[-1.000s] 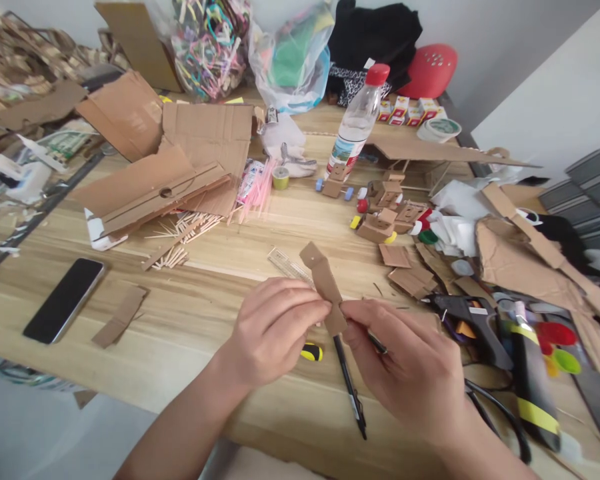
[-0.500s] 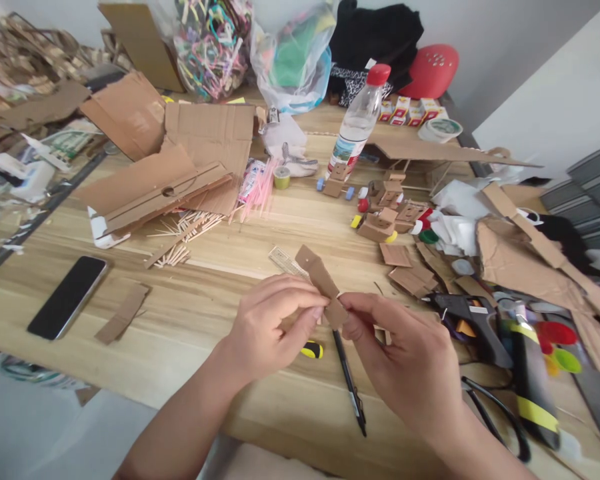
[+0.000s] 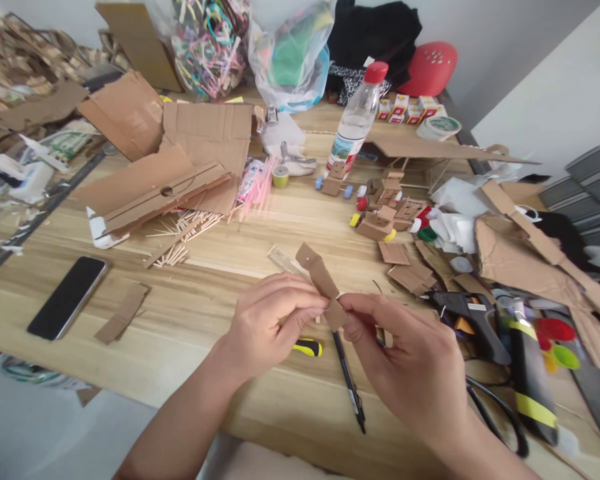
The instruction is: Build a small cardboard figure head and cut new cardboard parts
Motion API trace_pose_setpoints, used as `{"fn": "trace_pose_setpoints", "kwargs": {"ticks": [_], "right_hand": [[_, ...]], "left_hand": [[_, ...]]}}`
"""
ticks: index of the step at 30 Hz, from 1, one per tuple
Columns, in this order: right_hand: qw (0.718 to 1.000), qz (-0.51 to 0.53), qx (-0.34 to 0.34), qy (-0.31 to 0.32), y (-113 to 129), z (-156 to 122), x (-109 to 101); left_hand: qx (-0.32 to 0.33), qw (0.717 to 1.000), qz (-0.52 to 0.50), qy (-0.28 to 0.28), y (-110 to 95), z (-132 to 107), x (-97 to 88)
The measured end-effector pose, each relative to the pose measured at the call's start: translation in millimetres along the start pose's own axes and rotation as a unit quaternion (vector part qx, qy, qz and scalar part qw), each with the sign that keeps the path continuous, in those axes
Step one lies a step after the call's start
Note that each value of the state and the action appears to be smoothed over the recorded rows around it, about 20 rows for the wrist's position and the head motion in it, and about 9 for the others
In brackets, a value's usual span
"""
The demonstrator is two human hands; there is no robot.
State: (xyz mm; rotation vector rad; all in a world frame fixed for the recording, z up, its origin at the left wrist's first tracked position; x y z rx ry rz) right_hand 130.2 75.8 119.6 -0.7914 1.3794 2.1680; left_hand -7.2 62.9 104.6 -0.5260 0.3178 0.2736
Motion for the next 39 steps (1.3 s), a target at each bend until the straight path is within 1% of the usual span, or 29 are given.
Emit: {"fn": "trace_pose_setpoints", "kwargs": {"ticks": [3, 7, 10, 14, 18, 23, 25, 28, 33, 35, 39], "right_hand": [[1.0, -0.005, -0.01, -0.008, 3, -1, -2], [0.998, -0.031, -0.04, -0.025, 10, -5, -1], [0.996, -0.055, -0.056, -0.049, 11, -9, 0], [0.989, -0.088, -0.085, -0.081, 15, -13, 1], [0.985, -0.111, -0.102, -0.081, 15, -12, 3], [0.983, -0.103, -0.123, -0.085, 14, -12, 7], [0.984, -0.104, -0.119, -0.087, 13, -12, 9], [0.988, -0.091, -0.094, -0.078, 9, -10, 12], [0.998, -0.036, -0.045, -0.027, 0, -3, 12], [0.999, -0.026, -0.035, -0.019, -3, -1, 10], [0.999, -0.021, -0.039, -0.017, -2, 0, 9]], "left_hand": [[-0.002, 1.0, 0.001, 0.001, 0, 0, 0.3], [0.001, 1.0, 0.014, -0.003, -2, 2, -0.3], [0.004, 0.999, 0.034, -0.004, -4, 2, -1.0], [-0.013, 0.999, 0.041, -0.006, -1, 1, -1.6], [-0.025, 0.999, 0.038, -0.002, 0, 1, -0.4], [-0.052, 0.996, 0.074, 0.017, 3, 0, 1.7], [-0.059, 0.994, 0.085, 0.025, 4, -1, 2.6], [-0.054, 0.993, 0.103, 0.024, 4, -2, 2.7], [-0.015, 0.992, 0.127, 0.008, 1, 0, 3.8], [-0.003, 0.993, 0.12, 0.005, 0, 0, 4.9], [-0.001, 0.996, 0.086, 0.004, 2, -1, 5.8]]}}
Point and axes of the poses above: each hand's wrist, its own z-axis towards the middle knuckle, its own x-axis out of the palm, y = z × x, the point moved 9 cm from there along z, towards the middle knuckle, and after that the axes turned 14 degrees about x, right-handed, at the moved point
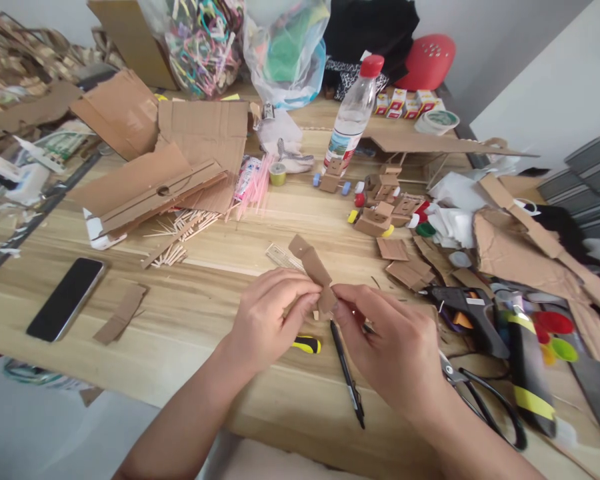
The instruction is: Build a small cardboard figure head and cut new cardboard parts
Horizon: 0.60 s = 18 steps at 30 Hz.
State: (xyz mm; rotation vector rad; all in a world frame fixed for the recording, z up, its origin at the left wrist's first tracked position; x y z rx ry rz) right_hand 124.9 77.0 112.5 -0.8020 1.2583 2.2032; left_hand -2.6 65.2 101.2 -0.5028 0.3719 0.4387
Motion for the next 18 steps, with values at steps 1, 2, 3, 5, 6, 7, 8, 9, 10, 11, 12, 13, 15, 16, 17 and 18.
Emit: {"fn": "trace_pose_setpoints", "kwargs": {"ticks": [1, 2, 3, 5, 6, 7, 8, 9, 10, 11, 12, 13, 15, 16, 17, 18], "right_hand": [[1.0, 0.007, 0.003, 0.004, 0, 0, 0], [1.0, 0.018, 0.012, 0.012, 0, 1, 0], [0.999, 0.035, 0.028, 0.022, -2, 2, 1], [0.992, 0.081, 0.081, 0.054, -9, 4, 3], [0.985, 0.107, 0.115, 0.077, -14, 5, 6], [0.975, 0.134, 0.148, 0.102, -19, 5, 10], [0.963, 0.161, 0.175, 0.123, -23, 6, 14], [0.952, 0.187, 0.195, 0.141, -25, 6, 17], [0.943, 0.206, 0.209, 0.156, -27, 6, 19], [0.937, 0.217, 0.218, 0.164, -28, 6, 21], [0.936, 0.219, 0.22, 0.167, -29, 5, 21], [0.938, 0.212, 0.217, 0.167, -29, 5, 21], [0.951, 0.179, 0.199, 0.157, -28, 4, 20], [0.961, 0.159, 0.18, 0.137, -26, 3, 16], [0.972, 0.137, 0.155, 0.112, -24, 3, 13], [0.982, 0.113, 0.123, 0.085, -19, 2, 9]], "left_hand": [[0.002, 1.0, -0.008, -0.003, 0, 0, -0.4], [0.005, 1.0, -0.015, -0.006, 0, 0, -0.9], [0.008, 1.0, -0.021, -0.01, 0, -1, -1.4], [0.009, 0.999, -0.032, -0.017, 1, -1, -2.2], [0.006, 0.999, -0.034, -0.019, 1, -1, -2.3], [0.002, 0.999, -0.035, -0.021, 2, -1, -2.4], [-0.002, 0.999, -0.036, -0.022, 3, -1, -2.4], [-0.004, 0.999, -0.037, -0.022, 3, -1, -2.4], [-0.005, 0.999, -0.038, -0.021, 4, -1, -2.4], [-0.006, 0.999, -0.04, -0.02, 4, -1, -2.3], [-0.007, 0.999, -0.043, -0.018, 4, -1, -2.2], [-0.009, 0.999, -0.045, -0.015, 5, -1, -1.9], [-0.015, 0.999, -0.045, -0.01, 6, -1, -1.5], [-0.02, 0.999, -0.045, -0.008, 7, -1, -1.4], [-0.024, 0.999, -0.045, -0.007, 7, -1, -1.4], [-0.029, 0.998, -0.047, -0.007, 8, -2, -1.4]]}}
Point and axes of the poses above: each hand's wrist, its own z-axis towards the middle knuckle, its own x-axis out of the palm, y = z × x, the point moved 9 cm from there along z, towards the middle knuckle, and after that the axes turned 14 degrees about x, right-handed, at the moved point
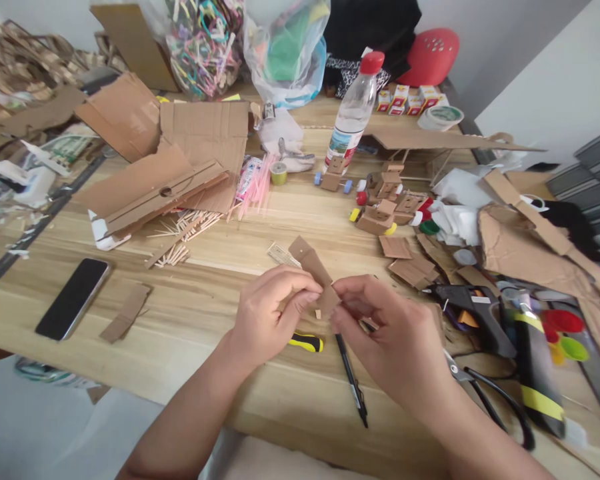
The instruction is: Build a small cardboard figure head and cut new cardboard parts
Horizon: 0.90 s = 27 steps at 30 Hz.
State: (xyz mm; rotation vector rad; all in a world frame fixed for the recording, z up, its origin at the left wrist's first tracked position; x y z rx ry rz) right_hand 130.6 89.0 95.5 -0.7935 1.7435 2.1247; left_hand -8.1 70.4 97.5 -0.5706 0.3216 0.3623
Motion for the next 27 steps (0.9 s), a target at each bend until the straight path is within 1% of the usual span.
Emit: {"fn": "trace_pose_setpoints", "kwargs": {"ticks": [3, 5, 10, 14, 17, 19, 21, 23, 25, 27], "right_hand": [[0.988, -0.078, -0.111, -0.079, 15, -10, -3], [0.973, -0.12, -0.164, -0.111, 22, -16, -1], [0.944, -0.173, -0.239, -0.148, 28, -23, 3], [0.936, -0.177, -0.256, -0.162, 29, -25, 3], [0.941, -0.176, -0.243, -0.158, 31, -25, 3], [0.956, -0.157, -0.208, -0.132, 29, -22, 2], [0.98, -0.11, -0.146, -0.082, 23, -15, 2], [0.996, -0.047, -0.071, -0.012, 14, -8, 5], [0.998, 0.009, -0.007, 0.056, 6, -3, 10], [0.995, 0.035, 0.029, 0.093, 1, -2, 14]], "left_hand": [[-0.013, 1.0, -0.012, 0.002, 2, 0, -0.2], [-0.021, 1.0, -0.021, 0.004, 4, 0, -0.5], [-0.027, 0.999, -0.031, 0.006, 5, 0, -1.0], [-0.028, 0.999, -0.039, 0.007, 5, 1, 0.1], [-0.03, 0.998, -0.046, 0.007, 5, 1, 0.8], [-0.031, 0.998, -0.048, 0.01, 4, 1, 1.3], [-0.027, 0.998, -0.049, 0.016, 3, 1, 2.1], [-0.017, 0.999, -0.044, 0.023, 1, 1, 2.8], [-0.001, 0.999, -0.031, 0.025, -1, 2, 2.5], [0.012, 1.0, -0.011, 0.021, -4, 1, 1.5]]}}
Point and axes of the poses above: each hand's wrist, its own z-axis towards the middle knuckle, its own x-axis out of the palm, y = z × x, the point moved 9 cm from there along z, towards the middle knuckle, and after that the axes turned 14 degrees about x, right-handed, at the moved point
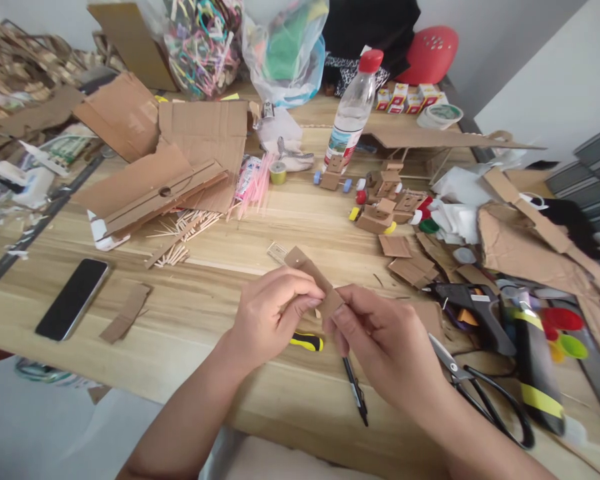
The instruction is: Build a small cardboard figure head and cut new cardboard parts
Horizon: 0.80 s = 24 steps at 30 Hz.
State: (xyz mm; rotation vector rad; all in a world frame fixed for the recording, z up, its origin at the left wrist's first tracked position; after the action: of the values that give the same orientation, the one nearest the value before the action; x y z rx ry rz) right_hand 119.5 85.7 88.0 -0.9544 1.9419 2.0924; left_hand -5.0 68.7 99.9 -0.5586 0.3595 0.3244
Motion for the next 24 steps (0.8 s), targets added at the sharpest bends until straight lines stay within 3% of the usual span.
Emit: {"fn": "trace_pose_setpoints", "kwargs": {"ticks": [2, 4, 7, 11, 14, 18, 24], "right_hand": [[1.0, -0.023, -0.01, -0.013, 1, -1, -2], [0.992, -0.084, -0.062, -0.073, 9, -6, -8], [0.958, -0.178, -0.143, -0.174, 22, -18, -13], [0.918, -0.252, -0.209, -0.224, 31, -28, -9], [0.907, -0.259, -0.245, -0.223, 34, -30, -6], [0.916, -0.255, -0.235, -0.202, 33, -27, -6], [0.976, -0.138, -0.13, -0.107, 22, -15, -11]], "left_hand": [[0.007, 1.0, 0.016, -0.004, -1, 0, -0.6], [0.004, 1.0, 0.023, -0.006, -1, 0, -0.3], [-0.007, 1.0, 0.014, -0.015, 0, 0, -0.7], [-0.017, 1.0, -0.01, -0.018, 1, 0, -0.8], [-0.015, 1.0, -0.012, -0.01, 1, 0, -0.4], [0.004, 1.0, 0.007, -0.005, -2, 0, -1.1], [0.027, 1.0, -0.011, 0.002, -5, 0, -1.4]]}}
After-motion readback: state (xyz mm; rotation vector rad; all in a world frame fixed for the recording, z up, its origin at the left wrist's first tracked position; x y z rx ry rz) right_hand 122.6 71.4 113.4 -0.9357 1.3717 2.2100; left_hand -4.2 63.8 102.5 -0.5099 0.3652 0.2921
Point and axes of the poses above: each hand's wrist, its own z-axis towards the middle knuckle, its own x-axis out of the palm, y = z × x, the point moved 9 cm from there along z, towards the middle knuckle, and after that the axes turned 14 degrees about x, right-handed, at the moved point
